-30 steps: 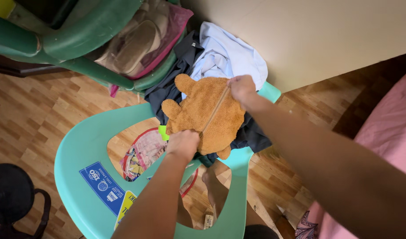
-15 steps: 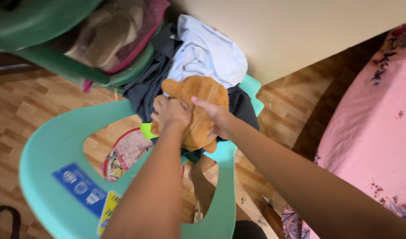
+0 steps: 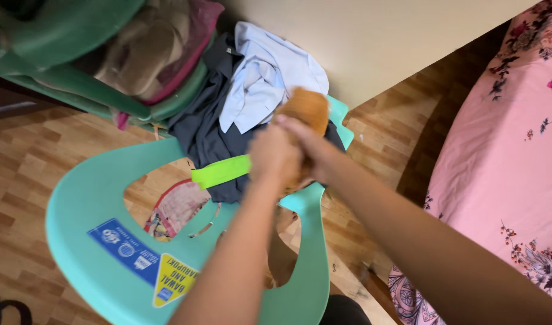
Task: The person organizes items on a green rolling cart and nearby surfaces. They fold and place a floral pouch and a pink cloth, arrange toiletries and a hairbrush, and move a teddy bear and a phone onto the cart. The person also handles a small white packet and a patterned cloth, placing them into a laundry basket.
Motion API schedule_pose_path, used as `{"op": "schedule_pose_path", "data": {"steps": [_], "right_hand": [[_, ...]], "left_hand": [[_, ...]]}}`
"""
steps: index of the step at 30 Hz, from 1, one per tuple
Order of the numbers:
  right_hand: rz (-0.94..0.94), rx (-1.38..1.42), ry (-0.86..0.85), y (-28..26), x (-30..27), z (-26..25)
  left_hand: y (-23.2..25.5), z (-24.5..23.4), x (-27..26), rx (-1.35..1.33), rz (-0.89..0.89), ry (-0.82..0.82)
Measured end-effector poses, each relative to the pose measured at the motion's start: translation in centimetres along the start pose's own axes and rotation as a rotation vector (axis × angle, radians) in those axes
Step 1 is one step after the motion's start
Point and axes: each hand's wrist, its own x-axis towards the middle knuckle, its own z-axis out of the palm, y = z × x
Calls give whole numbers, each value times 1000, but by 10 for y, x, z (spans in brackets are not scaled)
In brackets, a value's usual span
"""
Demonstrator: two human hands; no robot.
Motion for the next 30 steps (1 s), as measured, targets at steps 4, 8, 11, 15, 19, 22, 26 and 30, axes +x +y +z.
{"op": "schedule_pose_path", "data": {"steps": [4,8,11,15,19,22,26,30], "right_hand": [[-99,308,-104,-2,-11,-63],[-248,351,-112,1,-49,-102],[-239,394,-114,-16,-90,-94],[-405,244,-198,-51,-143,-67],[-601,236,-388,-74,-179,-38],[-706,309,-471,-78,-192,-18],[-663,478,-547,-89,-194,15],[-694,450,-771,-113,-168,56]], "left_hand": [[74,0,-56,-16,171,100],[102,-21,-73,-102,287,-48],[96,-61,-55,-373,4,-127],[54,-147,-22,-229,26,373],[37,-195,-9,-1107,-415,-386],[41,-209,-17,-1515,-209,-524],[63,-237,-20,-1523,23,-431],[83,-263,-11,-1311,152,-242]]}}
